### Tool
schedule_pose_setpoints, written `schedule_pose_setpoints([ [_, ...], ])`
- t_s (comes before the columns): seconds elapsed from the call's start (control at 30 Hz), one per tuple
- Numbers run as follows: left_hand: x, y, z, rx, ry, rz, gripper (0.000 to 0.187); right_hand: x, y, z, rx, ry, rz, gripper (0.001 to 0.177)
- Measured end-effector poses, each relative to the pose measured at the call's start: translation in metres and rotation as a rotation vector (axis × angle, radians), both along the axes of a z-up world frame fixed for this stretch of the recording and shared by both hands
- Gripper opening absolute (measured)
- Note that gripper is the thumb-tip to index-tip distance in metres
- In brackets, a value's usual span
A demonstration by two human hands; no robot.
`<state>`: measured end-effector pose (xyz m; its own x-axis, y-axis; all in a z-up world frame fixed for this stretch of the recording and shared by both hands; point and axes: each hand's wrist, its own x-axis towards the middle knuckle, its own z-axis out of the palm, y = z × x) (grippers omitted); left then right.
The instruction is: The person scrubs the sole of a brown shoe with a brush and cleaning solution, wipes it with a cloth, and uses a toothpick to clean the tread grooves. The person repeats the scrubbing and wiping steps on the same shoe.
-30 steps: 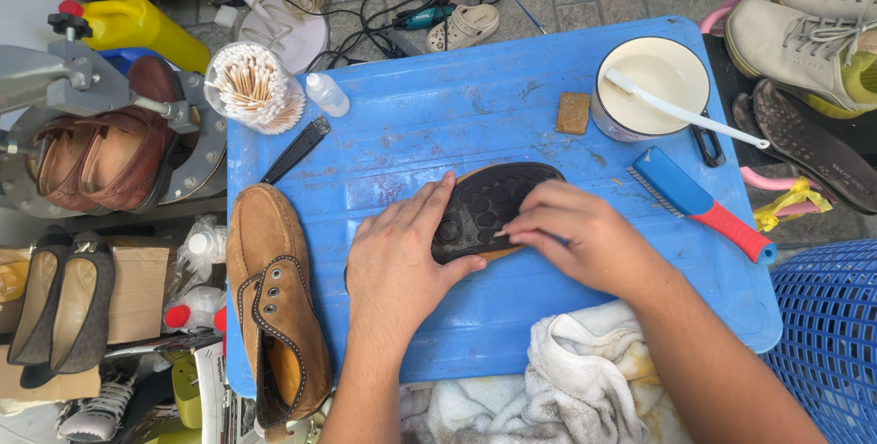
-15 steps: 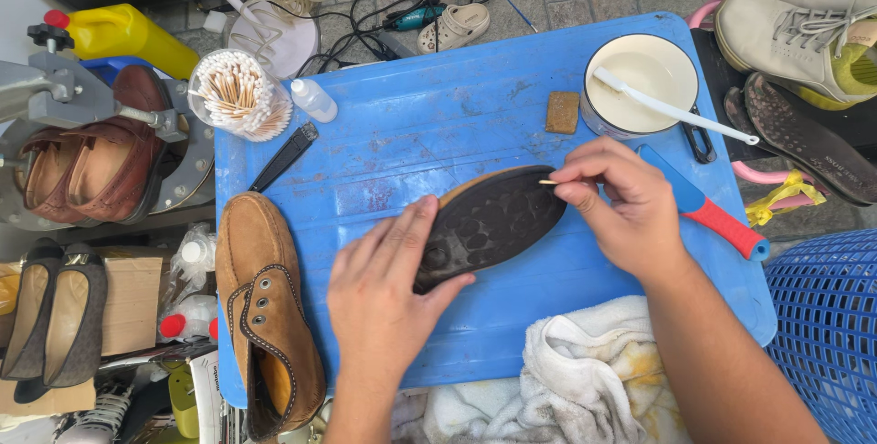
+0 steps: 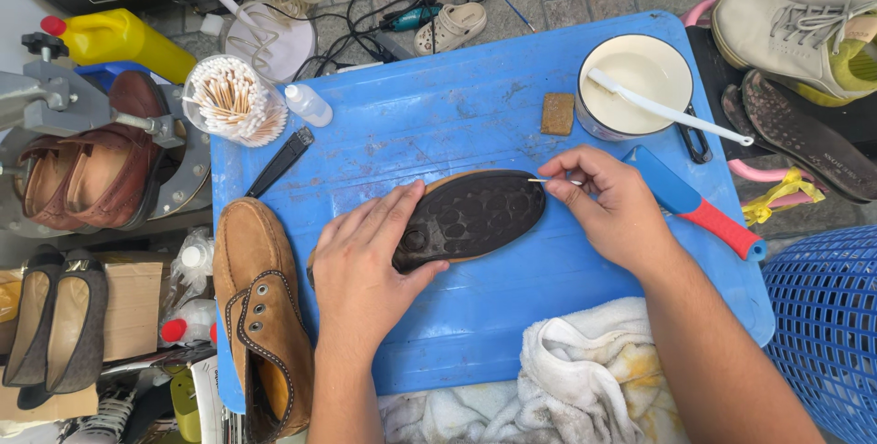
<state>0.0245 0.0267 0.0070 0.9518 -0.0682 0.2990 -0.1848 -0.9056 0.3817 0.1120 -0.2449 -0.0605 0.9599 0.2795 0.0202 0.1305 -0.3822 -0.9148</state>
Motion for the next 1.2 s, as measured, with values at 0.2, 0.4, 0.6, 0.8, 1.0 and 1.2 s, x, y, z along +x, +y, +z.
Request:
schedule_pose_setpoints([
  [0.2, -0.004, -0.003, -0.003, 0.011, 0.001, 0.034, 0.094, -0.002, 0.003, 0.016, -0.075, -0.115, -0.008, 0.022],
  [0.4, -0.006, -0.005, -0.006, -0.027, -0.033, 0.095, 0.086, -0.003, -0.004, -0.008, 0.080, 0.194, -0.125, 0.013],
  [0.6, -0.009, -0.013, -0.017, -0.018, -0.085, 0.232, 0.068, -0.008, 0.001, -0.020, 0.721, 0.367, 0.041, 0.015],
  [0.8, -0.012, -0.012, -0.024, -0.034, -0.106, 0.244, 0.063, -0.008, 0.011, -0.001, 0.654, 0.316, 0.160, 0.034],
  [1.0, -0.015, -0.011, -0.017, -0.073, -0.117, 0.187, 0.045, -0.012, 0.012, -0.005, 0.286, 0.040, 0.133, 0.044],
  [1.2, -0.012, -0.010, -0.015, -0.089, -0.090, 0.194, 0.044, -0.012, 0.015, -0.008, 0.276, -0.008, 0.110, 0.045],
])
